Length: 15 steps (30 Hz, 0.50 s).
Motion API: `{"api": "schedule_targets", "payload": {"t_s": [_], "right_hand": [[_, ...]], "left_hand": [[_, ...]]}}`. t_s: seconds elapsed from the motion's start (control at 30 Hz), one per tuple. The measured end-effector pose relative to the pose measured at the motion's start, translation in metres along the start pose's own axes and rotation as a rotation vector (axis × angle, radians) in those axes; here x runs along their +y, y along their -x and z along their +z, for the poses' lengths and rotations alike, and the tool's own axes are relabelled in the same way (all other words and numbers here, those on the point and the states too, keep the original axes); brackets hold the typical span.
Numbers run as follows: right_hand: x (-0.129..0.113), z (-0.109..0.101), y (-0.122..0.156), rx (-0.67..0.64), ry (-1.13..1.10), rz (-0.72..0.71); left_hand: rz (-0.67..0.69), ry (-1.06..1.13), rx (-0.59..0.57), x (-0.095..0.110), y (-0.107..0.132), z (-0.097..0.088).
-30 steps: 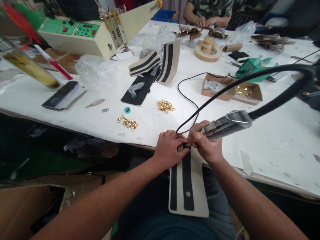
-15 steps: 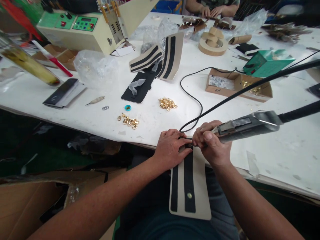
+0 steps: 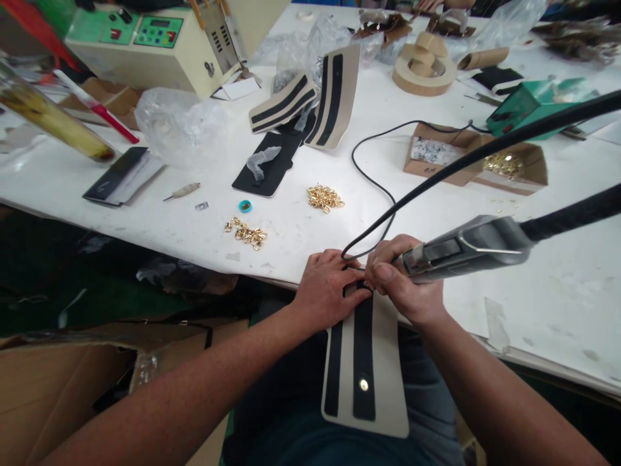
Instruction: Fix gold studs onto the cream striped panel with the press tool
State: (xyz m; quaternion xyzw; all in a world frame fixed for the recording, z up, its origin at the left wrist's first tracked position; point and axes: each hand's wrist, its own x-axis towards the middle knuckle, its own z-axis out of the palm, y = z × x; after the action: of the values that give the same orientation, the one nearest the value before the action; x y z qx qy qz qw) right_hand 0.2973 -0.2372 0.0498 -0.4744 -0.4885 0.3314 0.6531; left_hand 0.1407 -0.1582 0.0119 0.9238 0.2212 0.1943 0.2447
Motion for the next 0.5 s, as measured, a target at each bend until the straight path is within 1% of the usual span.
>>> {"api": "schedule_targets", "payload": {"t_s": [0.1, 0.23, 0.4, 0.5], "right_hand": [[-0.002, 0.001, -0.002, -0.052, -0.014, -0.040], [0.002, 0.000, -0.002, 0.004, -0.046, -0.059], [0.009, -0.001, -0.001, 0.098, 0.015, -0.039], [0.009, -0.001, -0.001, 0.115, 0.037, -0.022]], "left_hand": [[-0.005, -0.001, -0.011, -0.001, 0.000, 0.001], [-0.006, -0.010, -0.036, 0.000, 0.000, -0.001], [-0.018, 0.003, -0.061, 0.001, 0.000, -0.005], [-0.017, 0.001, -0.062, 0.001, 0.000, -0.005]]}}
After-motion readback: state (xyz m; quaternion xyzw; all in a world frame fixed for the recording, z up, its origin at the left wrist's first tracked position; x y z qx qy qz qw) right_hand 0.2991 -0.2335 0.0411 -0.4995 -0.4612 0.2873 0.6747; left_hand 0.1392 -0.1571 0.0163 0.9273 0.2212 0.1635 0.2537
